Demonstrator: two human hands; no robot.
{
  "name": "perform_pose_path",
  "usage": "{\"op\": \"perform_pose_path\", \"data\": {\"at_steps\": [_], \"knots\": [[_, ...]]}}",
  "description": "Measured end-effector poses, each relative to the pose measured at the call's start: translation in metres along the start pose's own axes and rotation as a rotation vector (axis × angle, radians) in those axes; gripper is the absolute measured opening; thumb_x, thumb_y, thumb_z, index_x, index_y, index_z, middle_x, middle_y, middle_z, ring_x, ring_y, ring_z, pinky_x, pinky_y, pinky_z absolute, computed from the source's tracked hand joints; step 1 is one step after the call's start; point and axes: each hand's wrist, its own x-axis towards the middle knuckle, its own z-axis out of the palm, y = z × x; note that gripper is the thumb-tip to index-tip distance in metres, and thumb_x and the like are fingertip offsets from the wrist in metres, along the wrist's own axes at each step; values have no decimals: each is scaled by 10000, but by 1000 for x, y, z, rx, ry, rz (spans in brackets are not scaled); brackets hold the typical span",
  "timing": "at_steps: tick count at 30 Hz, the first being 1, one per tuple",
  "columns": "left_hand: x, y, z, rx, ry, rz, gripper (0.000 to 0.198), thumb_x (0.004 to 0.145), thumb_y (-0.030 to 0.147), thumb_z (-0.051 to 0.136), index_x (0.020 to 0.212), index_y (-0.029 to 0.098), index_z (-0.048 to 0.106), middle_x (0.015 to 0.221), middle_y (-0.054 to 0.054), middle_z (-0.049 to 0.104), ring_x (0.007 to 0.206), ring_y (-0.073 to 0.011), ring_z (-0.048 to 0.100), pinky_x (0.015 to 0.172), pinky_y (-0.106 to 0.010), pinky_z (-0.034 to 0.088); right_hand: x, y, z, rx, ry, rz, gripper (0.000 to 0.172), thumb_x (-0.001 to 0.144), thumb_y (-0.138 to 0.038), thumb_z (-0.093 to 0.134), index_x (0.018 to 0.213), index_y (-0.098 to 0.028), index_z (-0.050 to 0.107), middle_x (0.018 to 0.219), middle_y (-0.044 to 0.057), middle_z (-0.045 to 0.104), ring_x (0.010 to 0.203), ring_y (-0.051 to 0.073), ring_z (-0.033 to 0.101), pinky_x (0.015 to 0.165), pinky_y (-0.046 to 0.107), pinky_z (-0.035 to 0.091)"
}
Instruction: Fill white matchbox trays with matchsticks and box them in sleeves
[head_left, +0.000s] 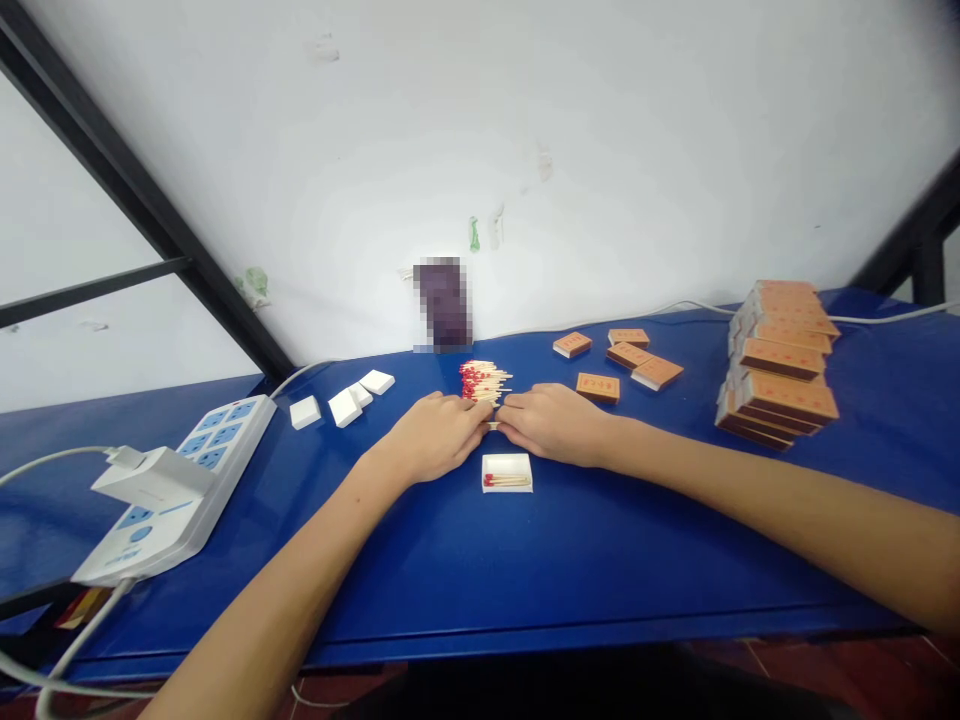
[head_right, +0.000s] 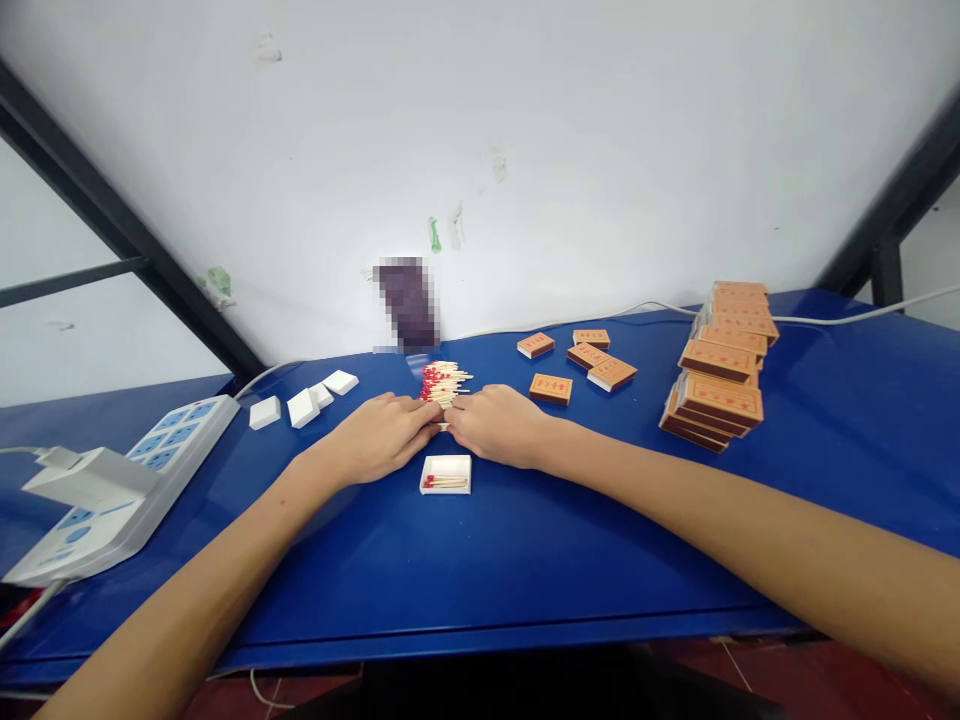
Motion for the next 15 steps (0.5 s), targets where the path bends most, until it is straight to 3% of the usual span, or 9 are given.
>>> {"op": "perform_pose_path", "data": {"at_steps": [6, 10, 15], "knots": [[0, 0, 4, -29, -11, -34, 267, 1038, 330, 295, 1043, 187, 520, 1051, -81, 644, 882, -231, 624, 741, -364, 465, 3, 0, -2, 33, -21, -15, 329, 1013, -260, 392, 927, -123, 678, 894, 104, 710, 787, 208, 645, 721, 325, 367], [0, 2, 4, -13, -14, -40, 245, 1032, 296, 301, 1055, 175, 513, 1104, -101, 611, 911, -237, 606, 745, -370, 471, 2, 1, -9, 135, -76, 11, 313, 1002, -272, 415, 899, -134, 676, 858, 92, 713, 750, 195, 640, 659, 301, 344], [1, 5, 3, -36, -32, -16, 248, 1026, 260, 299, 1011, 150, 520, 1049, -110, 634, 885, -237, 607, 743, -369, 473, 2, 2, -12, 253, -74, 33, 199, 950, -236, 485, 864, -149, 642, 887, 76, 706, 742, 171, 619, 631, 277, 322]]}}
